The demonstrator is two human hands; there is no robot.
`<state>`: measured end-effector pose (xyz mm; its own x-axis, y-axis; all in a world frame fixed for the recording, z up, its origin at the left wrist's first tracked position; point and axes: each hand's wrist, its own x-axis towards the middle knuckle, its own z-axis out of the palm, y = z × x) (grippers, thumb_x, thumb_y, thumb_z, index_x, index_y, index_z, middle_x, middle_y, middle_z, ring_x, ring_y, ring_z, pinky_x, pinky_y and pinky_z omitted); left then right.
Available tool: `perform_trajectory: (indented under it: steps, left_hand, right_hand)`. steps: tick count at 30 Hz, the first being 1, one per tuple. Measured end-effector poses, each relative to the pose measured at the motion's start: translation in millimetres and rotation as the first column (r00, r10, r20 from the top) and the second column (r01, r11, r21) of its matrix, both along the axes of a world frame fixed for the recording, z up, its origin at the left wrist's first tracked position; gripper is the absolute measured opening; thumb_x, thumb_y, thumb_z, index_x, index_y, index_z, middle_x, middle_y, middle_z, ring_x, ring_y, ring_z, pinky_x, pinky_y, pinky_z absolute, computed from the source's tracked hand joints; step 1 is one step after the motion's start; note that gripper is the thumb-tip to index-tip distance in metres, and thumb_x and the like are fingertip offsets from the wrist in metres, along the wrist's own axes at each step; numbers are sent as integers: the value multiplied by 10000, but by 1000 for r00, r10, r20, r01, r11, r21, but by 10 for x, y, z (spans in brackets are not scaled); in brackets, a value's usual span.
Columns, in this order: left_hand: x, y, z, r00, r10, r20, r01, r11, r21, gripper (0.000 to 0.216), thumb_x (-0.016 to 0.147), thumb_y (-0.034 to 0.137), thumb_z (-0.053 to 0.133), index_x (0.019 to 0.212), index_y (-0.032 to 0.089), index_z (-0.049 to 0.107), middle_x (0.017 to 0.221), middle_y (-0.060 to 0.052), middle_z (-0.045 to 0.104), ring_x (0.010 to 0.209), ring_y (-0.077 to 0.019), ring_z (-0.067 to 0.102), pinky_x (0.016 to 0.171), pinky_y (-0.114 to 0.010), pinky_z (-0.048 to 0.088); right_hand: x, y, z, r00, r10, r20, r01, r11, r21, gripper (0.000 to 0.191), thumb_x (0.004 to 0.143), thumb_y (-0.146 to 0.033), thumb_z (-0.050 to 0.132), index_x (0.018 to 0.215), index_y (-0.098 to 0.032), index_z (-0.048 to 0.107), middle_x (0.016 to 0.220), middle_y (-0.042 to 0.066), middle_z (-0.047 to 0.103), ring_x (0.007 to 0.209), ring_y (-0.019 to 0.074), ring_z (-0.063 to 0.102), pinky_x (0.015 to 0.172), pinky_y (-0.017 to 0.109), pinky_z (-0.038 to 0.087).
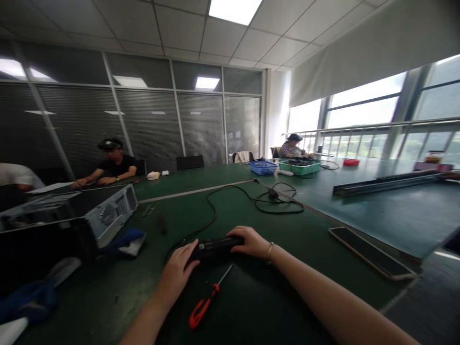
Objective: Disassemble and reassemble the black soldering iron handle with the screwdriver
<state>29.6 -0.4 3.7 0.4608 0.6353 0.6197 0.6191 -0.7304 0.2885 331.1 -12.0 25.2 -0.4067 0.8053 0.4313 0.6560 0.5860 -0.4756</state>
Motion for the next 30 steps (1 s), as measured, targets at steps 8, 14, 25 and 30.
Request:
perform_trajectory:
  steps: [8, 14, 25, 30]
  left_hand:
    - [-24, -72, -103, 998, 53, 41, -45, 982, -183, 654, 729, 250, 716, 1329, 257, 454, 1282, -84, 567, 1180, -270, 524, 1022, -478, 405]
    - [-31, -78, -157, 996, 56, 75, -37, 971, -236, 685, 690, 234, 751, 1314, 231, 468, 1294, -93, 558, 1189, -270, 522, 1037, -456, 395]
    - [-56, -137, -105, 998, -5, 58, 18, 975, -223, 707, 691, 295, 771, 1323, 245, 459, 1306, -62, 553, 1202, -246, 502, 1053, -407, 373]
    - [-36, -138, -85, 1000, -2, 14, 5, 972, -235, 632, 774, 331, 702, 1342, 258, 435, 1317, -64, 540, 1198, -240, 500, 1044, -415, 372]
  right_hand:
    - [7, 27, -84, 1000, -20, 20, 21, 998, -65, 353, 684, -377, 688, 990, -208, 639, 975, 51, 650, 890, 207, 595, 813, 318, 471]
    - [-3, 45, -154, 995, -45, 85, 48, 998, -38, 334, 705, -382, 660, 989, -210, 626, 965, 49, 657, 865, 202, 603, 790, 312, 477]
    - [-91, -23, -131, 990, -63, 127, 69, 997, -43, 348, 742, -384, 618, 1053, -228, 613, 1029, 63, 653, 911, 223, 609, 828, 341, 476]
    - [-69, -10, -102, 986, -63, 152, 74, 995, -69, 345, 717, -387, 638, 1018, -218, 625, 998, 55, 654, 880, 218, 611, 802, 341, 481]
